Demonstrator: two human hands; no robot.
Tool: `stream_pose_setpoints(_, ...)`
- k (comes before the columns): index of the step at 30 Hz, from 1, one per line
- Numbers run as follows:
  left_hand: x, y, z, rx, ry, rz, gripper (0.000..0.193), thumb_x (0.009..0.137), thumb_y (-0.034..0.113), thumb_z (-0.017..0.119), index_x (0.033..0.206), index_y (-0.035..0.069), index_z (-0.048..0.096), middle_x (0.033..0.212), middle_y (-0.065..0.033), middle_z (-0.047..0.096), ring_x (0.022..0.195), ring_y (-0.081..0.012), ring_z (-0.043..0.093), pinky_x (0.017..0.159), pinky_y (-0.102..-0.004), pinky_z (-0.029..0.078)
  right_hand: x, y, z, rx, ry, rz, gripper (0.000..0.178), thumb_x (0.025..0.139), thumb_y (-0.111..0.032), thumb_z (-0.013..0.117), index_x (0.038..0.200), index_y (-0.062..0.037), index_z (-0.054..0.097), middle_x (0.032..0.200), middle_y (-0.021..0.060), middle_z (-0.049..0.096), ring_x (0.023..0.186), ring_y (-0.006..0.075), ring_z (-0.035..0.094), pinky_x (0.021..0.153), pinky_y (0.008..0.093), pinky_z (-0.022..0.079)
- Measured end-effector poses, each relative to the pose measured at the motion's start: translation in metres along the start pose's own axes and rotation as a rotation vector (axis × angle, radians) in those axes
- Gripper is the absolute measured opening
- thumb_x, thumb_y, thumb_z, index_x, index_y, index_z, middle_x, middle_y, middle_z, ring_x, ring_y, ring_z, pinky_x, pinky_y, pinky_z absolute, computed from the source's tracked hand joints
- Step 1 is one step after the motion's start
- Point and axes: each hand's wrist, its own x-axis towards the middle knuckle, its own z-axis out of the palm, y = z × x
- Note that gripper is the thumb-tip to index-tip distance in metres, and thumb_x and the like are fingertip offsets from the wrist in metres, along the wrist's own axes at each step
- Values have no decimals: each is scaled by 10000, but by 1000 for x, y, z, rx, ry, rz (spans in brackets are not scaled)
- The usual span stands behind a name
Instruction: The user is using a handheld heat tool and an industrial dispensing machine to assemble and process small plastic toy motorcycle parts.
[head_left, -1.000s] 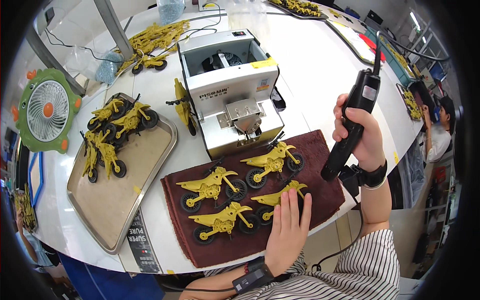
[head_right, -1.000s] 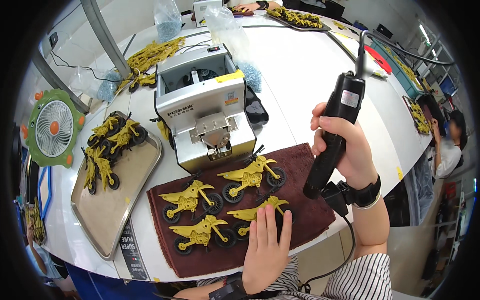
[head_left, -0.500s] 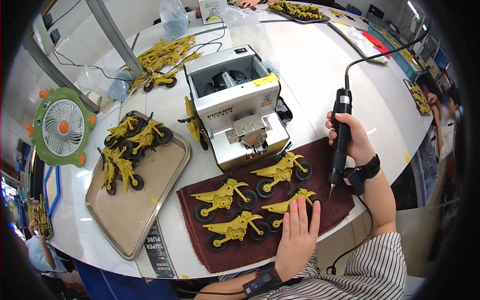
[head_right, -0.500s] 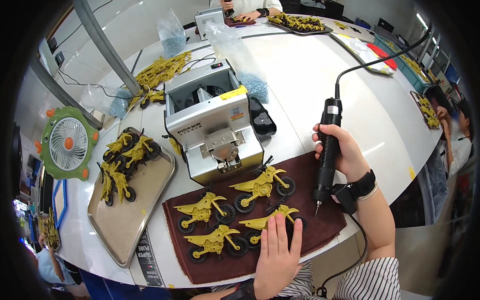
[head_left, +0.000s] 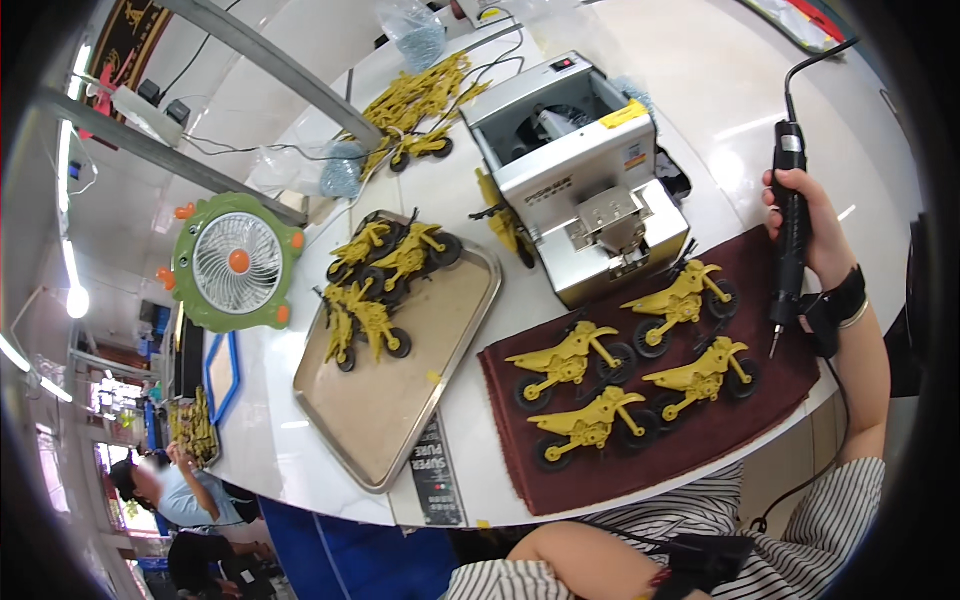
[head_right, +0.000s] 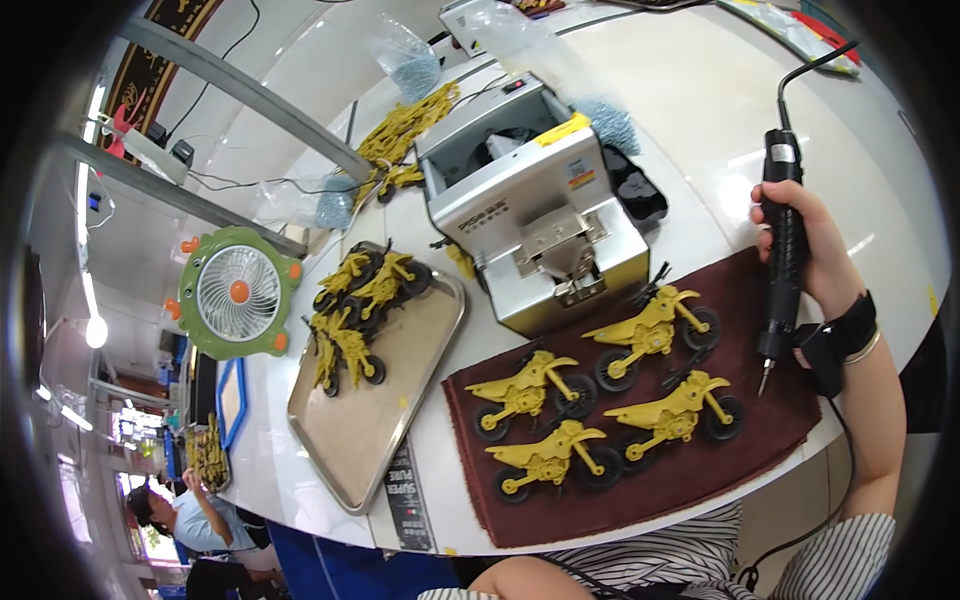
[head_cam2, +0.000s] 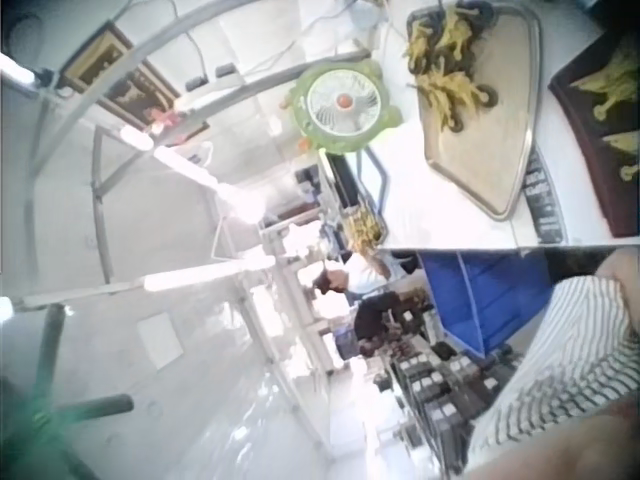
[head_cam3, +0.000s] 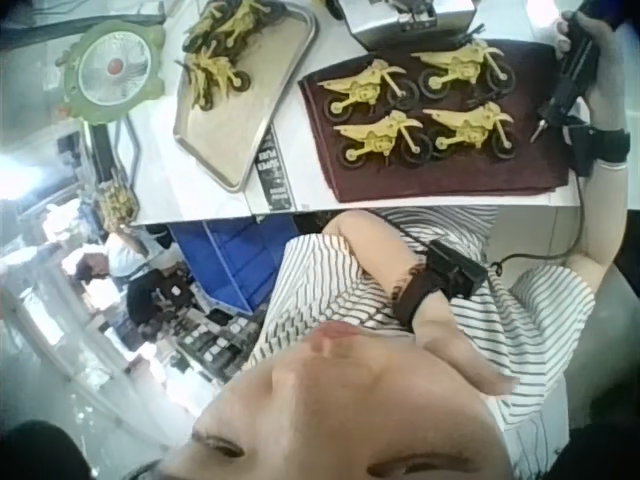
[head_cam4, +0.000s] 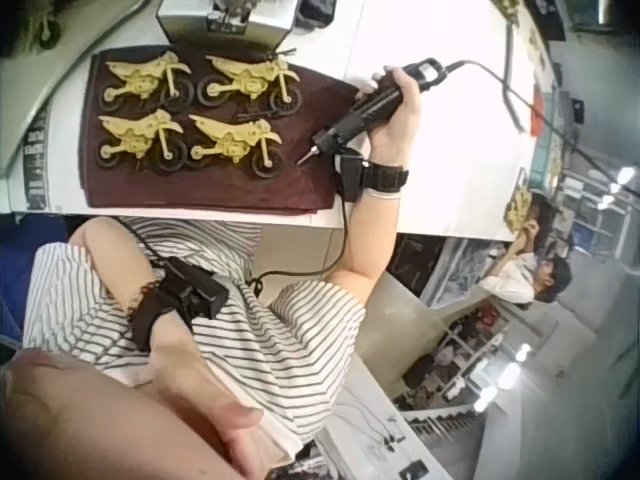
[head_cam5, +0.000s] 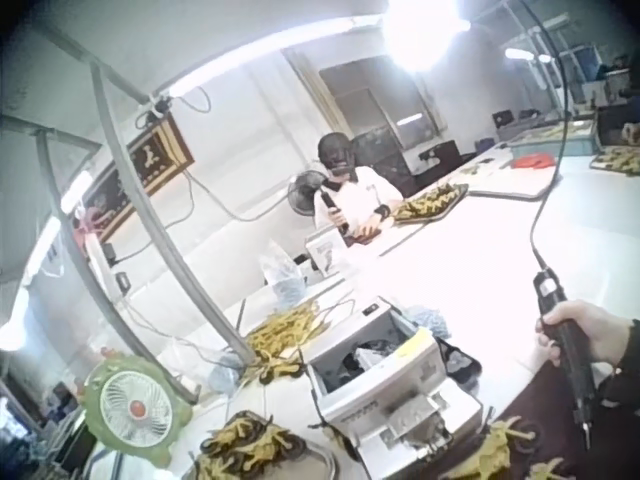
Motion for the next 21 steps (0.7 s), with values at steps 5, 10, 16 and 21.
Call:
stream_pose_setpoints(5,0,1,-5,13,-6,-29,512,831,220,633,1294,46,500,1344,-206,431,1287,-347,384,1052,-513,276,-2,0,-15,-48,55,-75,218,867,-316,618,937,-114,575,725,-34,586,500,48,542,464,185,471)
stream_pose_setpoints(10,-1,0,-7,28,3,-42,505,836,223,628,1291,42,501,1340,-205,435,1283,-346,389,1050,-510,280,-5,0,-3,-74,39,-73,242,855,-335,624,950,-117,576,724,-44,576,513,38,538,482,185,463)
stream_pose_setpoints(16,0,-4,-9,20,12,-63,497,843,227,621,1287,38,501,1334,-204,441,1277,-344,395,1047,-506,285,-7,-2,-6,-84,46,-73,258,848,-331,627,952,-101,571,724,-43,568,515,43,529,495,192,463)
stream_pose_setpoints(21,2,-5,-8,2,8,-63,491,848,230,616,1283,34,501,1329,-203,446,1273,-342,400,1045,-502,289,-11,-4,2,-62,24,-79,255,848,-310,628,962,-88,574,735,-36,569,530,48,539,506,204,473)
